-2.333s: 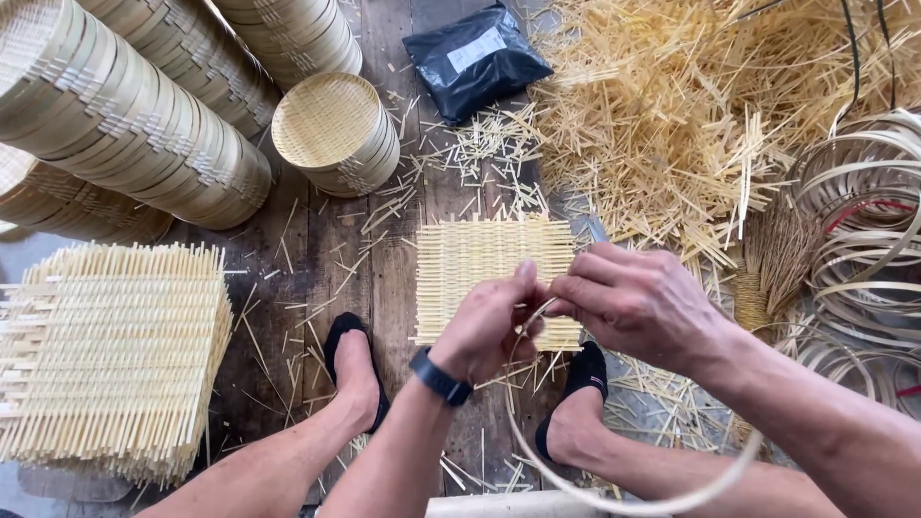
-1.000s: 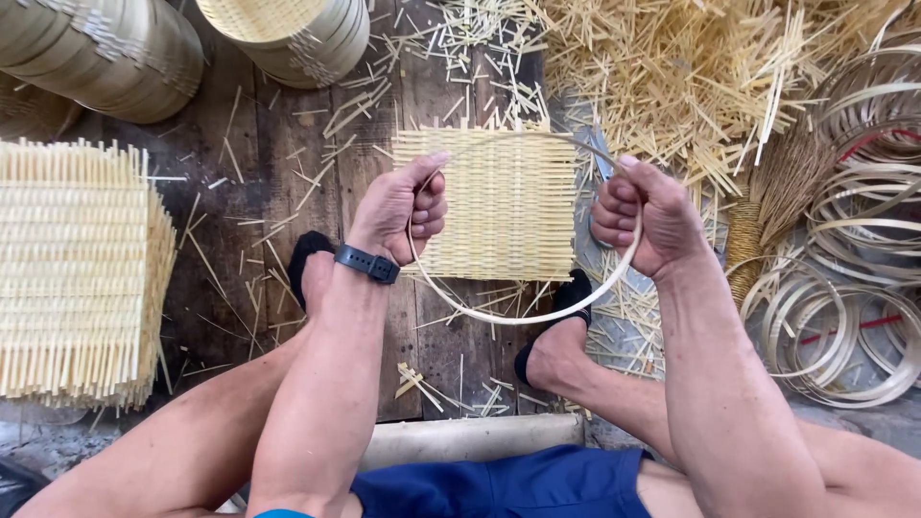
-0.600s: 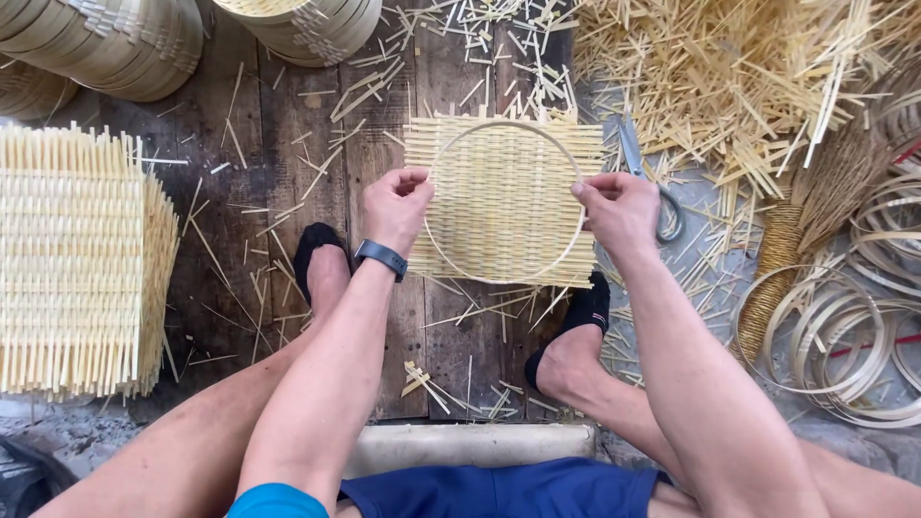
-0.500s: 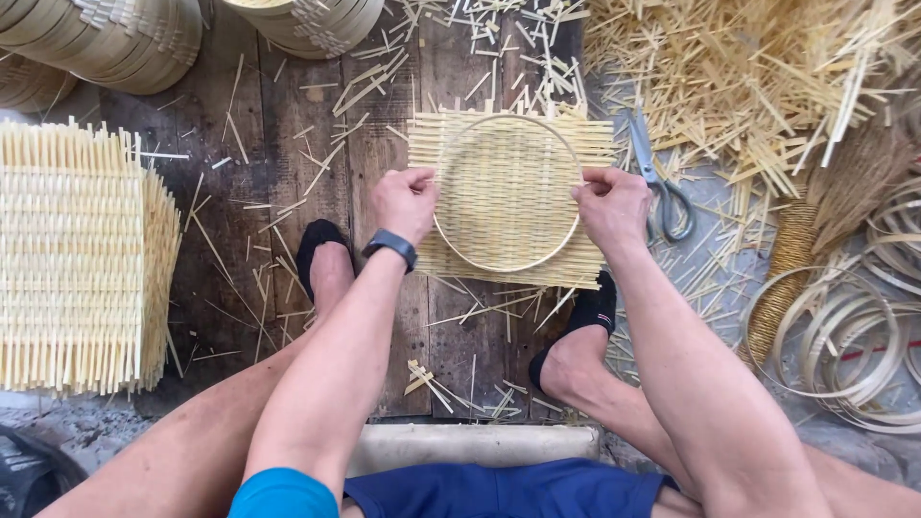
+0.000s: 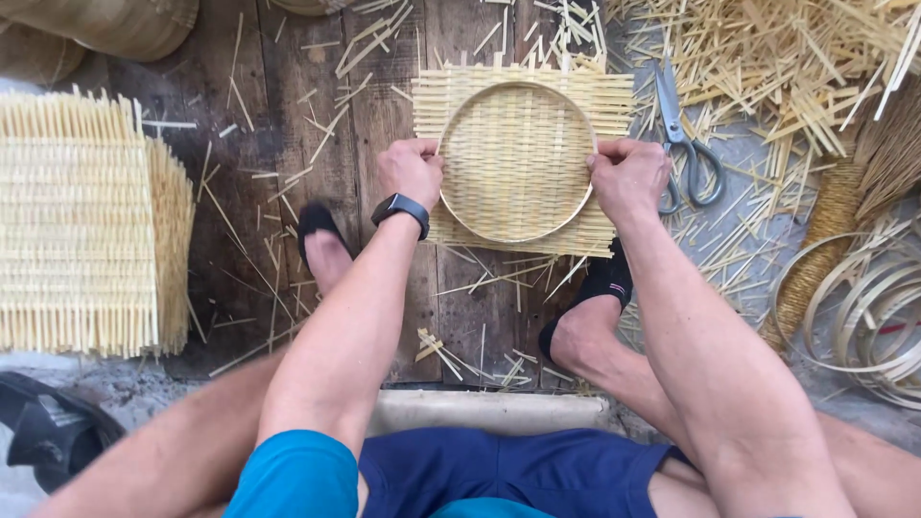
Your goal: The person sits on the floor of a bamboo craft workshop and assembles woven bamboo mats. They place a woven mat over a round wooden mold, press it down, trim the overhanging bamboo strips with scissors, fit a thin bamboo rim ring around the edge, and set finished round bamboo trays aside with a stack of completed ones.
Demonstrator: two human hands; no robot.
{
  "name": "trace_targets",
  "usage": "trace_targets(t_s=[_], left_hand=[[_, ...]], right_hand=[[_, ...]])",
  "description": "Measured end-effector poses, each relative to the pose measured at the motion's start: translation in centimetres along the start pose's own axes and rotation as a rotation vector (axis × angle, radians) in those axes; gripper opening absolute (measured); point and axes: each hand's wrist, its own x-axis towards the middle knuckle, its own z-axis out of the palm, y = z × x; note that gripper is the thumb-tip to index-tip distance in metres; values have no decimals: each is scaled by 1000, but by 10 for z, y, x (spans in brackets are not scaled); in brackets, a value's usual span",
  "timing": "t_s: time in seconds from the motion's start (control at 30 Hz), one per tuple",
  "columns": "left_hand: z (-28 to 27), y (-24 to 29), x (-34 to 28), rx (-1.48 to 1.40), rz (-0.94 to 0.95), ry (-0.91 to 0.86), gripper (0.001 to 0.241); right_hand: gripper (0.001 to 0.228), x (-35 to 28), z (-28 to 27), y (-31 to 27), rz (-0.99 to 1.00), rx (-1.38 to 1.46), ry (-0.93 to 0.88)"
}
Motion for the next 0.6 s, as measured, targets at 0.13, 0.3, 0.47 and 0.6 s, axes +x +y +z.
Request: trace_targets(t_s=[0.13,0.3,0.47,0.6], left_hand=[[2,-12,-4,-77,-17,-48,18],[15,-32,14,18,-99,-40,17],[18,-25,20,-141,-216,-51,23],[21,-33,11,-79,-72,11,18]], right_hand=[[17,-2,10,22,-155,-98,90],[21,13,13,20,-21,-118,10],[23,13,10,19,-48,-112,36],[26,19,9,20,59,-58,-7]])
